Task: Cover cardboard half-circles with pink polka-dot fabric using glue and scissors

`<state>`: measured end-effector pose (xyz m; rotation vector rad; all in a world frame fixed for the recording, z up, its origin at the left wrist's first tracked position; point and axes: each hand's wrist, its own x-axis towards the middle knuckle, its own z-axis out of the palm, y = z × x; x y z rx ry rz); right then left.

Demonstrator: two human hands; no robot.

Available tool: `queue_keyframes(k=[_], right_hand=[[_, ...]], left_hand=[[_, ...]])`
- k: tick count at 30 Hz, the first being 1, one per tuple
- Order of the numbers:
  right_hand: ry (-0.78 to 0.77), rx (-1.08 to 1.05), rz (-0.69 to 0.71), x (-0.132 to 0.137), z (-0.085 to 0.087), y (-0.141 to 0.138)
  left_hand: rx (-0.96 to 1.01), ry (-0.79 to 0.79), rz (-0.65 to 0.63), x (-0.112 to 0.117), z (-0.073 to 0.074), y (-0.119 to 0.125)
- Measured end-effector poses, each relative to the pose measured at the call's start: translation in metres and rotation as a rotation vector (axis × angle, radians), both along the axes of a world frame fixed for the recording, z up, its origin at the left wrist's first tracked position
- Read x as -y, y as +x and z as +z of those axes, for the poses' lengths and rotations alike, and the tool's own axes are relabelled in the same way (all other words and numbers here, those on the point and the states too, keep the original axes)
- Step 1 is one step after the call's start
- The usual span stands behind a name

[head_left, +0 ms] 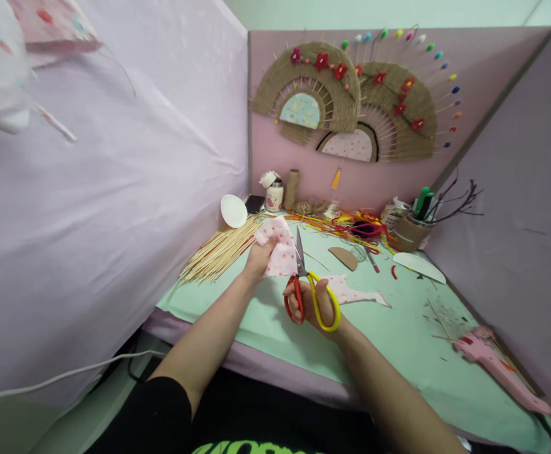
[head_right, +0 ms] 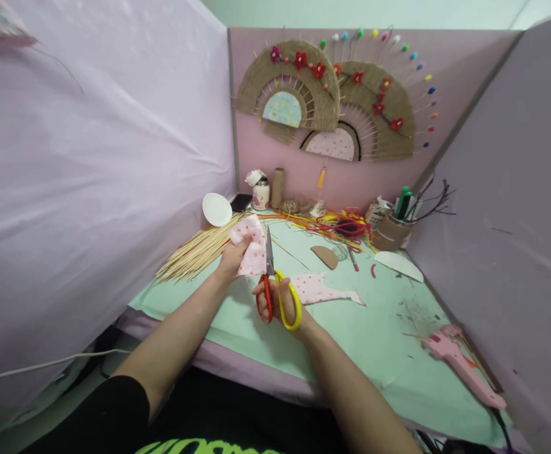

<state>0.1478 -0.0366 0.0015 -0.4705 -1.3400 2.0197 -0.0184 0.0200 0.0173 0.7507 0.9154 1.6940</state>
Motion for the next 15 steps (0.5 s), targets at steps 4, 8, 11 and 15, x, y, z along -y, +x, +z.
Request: queue_keyframes(k=[4, 8, 11, 15], right_hand=[[-0.006, -0.01, -0.005, -0.002, 0.0002, 0.0007], [-0.011, -0.021, -0.051, -0.0019, 0.0016, 0.0015], [-0.009, -0.022, -0.111, -0.001, 0.0024, 0.0013], [0.02, 0.006, -0.188, -0.0001, 0.0022, -0.0001]], left_hand=[[-0.046, -0.021, -0.013, 0.0016, -0.0008, 0.0031], [-0.071, -0.073, -0.03, 0.0013, -0.0038, 0.0059], [-0.081, -0.076, -0.046, 0.001, -0.0062, 0.0075], [-0.092, -0.077, -0.038, 0.0002, -0.0088, 0.0096]])
